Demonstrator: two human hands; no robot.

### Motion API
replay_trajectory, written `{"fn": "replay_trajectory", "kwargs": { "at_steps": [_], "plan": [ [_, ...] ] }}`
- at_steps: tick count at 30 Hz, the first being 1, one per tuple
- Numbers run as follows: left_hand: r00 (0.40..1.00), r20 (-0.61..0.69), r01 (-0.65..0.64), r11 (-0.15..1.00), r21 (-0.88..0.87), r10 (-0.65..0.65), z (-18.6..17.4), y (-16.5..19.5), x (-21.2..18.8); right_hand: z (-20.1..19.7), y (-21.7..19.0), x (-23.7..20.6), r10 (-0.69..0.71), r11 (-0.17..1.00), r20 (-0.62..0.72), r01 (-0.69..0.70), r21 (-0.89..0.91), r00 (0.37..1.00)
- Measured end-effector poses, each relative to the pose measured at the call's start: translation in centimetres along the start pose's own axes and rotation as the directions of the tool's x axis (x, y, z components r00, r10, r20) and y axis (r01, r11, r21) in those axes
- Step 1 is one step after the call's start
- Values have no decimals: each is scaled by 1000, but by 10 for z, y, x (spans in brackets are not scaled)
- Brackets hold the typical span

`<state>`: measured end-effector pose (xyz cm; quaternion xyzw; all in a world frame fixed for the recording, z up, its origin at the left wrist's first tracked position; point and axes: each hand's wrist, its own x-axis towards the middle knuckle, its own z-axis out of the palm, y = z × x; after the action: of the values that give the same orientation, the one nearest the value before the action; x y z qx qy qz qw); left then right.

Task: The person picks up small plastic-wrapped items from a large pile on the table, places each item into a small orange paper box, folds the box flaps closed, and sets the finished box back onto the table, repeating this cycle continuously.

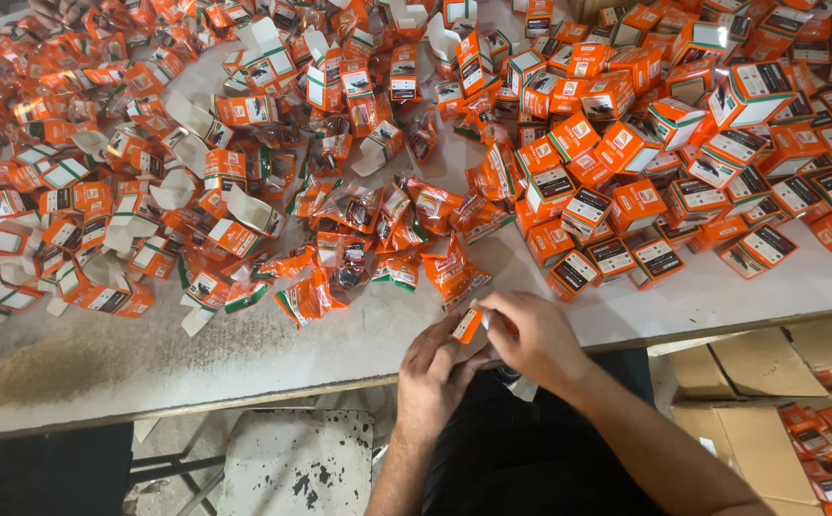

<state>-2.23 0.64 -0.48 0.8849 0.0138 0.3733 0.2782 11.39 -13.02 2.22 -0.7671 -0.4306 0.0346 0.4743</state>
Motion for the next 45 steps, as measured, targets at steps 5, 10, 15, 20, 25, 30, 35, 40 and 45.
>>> {"fn": "replay_trajectory", "kwargs": {
  "at_steps": [5, 10, 15, 20, 25, 30, 35, 40, 45],
  "plan": [
    [971, 41, 240, 961, -135, -237, 7, -2, 0, -4, 7, 0, -102, 981, -46, 93, -173, 994],
    [872, 204, 481, 857, -184, -446, 4, -3, 10, -19, 4, -36, -310, 878, -29, 275, -391, 950],
    [941, 145, 320, 943, -94, -305, 9, -1, 17, -32, 10, -52, -150, 972, -114, 125, -200, 982],
    [968, 180, 194, 976, -104, -173, 10, -2, 19, -41, -3, -34, -359, 905, 49, 361, -226, 932],
    [957, 240, 200, 971, -133, -164, 9, -6, 27, -40, -23, 0, -462, 738, 333, 565, -370, 822],
    [969, 189, 186, 973, -135, -159, 11, 0, 24, -36, -20, 13, -333, 921, 164, 358, -152, 928],
    [978, 137, 176, 978, -112, -160, 10, 7, 25, -23, -7, 20, -240, 957, 127, 257, -138, 962],
    [989, 131, 71, 997, -33, -66, 7, 10, 29, -19, -8, -1, -397, 823, 59, 383, -419, 916],
    [982, 123, 139, 989, 47, -143, 10, 13, 24, -24, -9, -15, -330, 806, 71, 320, -498, 941]
  ]
}}
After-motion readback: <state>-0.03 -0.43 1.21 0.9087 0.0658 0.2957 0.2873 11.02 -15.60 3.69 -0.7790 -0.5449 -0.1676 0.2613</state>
